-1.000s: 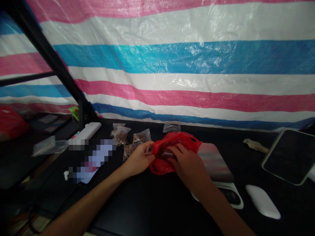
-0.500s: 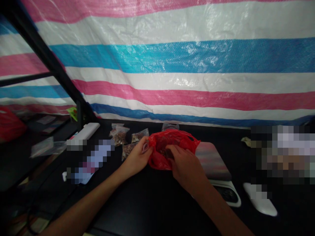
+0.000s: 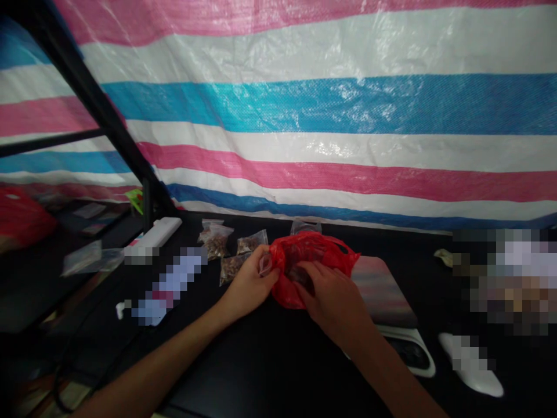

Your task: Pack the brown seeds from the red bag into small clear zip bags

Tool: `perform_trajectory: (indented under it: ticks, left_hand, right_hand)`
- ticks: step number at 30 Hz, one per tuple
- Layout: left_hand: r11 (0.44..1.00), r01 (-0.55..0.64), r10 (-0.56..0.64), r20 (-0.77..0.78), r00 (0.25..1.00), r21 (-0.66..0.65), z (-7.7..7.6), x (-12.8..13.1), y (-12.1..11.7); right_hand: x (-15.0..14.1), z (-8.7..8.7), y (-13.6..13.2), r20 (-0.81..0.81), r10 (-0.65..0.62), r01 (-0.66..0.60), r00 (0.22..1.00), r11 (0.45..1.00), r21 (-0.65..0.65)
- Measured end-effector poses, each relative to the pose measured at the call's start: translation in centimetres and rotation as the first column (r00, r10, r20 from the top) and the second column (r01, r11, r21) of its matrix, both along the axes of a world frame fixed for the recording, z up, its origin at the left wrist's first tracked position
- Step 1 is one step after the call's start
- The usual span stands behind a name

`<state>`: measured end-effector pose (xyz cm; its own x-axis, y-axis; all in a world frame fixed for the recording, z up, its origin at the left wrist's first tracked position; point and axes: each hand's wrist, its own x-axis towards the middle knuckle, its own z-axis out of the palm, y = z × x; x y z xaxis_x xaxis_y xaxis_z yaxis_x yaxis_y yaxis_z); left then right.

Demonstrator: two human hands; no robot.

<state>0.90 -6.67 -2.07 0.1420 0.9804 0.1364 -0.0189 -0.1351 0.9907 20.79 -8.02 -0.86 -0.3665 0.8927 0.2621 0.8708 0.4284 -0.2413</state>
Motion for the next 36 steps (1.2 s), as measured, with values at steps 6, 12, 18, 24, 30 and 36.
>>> perform_trajectory:
  ticks: [6, 12, 18, 24, 30, 36]
  left_hand:
    - [0.976, -0.182, 0.212, -0.329, 0.920, 0.121, 0.0, -1.1, 0.3]
    - [0.891, -0.347, 0.398, -0.139, 0.907, 0.291, 0.7, -0.7, 0.2]
    - [0.842, -0.250, 0.317, -0.064, 0.946, 0.478, 0.8, -0.6, -0.4]
    - [0.954, 0.093, 0.033, -0.405, 0.914, 0.286, 0.4, -0.9, -0.8]
    - [0.959, 0.131, -0.013, -0.423, 0.906, 0.252, 0.2, -0.6, -1.0]
    - [0.966, 0.132, -0.049, -0.344, 0.938, 0.222, 0.0, -0.2, -1.1]
  right_hand:
    - [-0.6, 0.3, -0.2, -0.089, -0.074, 0.074, 0.993, 0.997, -0.002]
    - [-0.7, 0.4, -0.3, -0.181, -0.136, 0.143, 0.974, 0.989, 0.026]
    - [-0.6, 0.6, -0.3, -0.255, -0.176, 0.194, 0.951, 0.980, 0.047]
    - [-0.6, 1.2, -0.7, -0.362, 0.014, 0.031, 0.932, 0.993, 0.118]
    - [-0.9, 1.4, -1.3, -0.263, 0.230, -0.186, 0.937, 0.966, 0.179]
    - [-0.8, 1.3, -1.2, -0.263, 0.319, -0.272, 0.911, 0.941, 0.202]
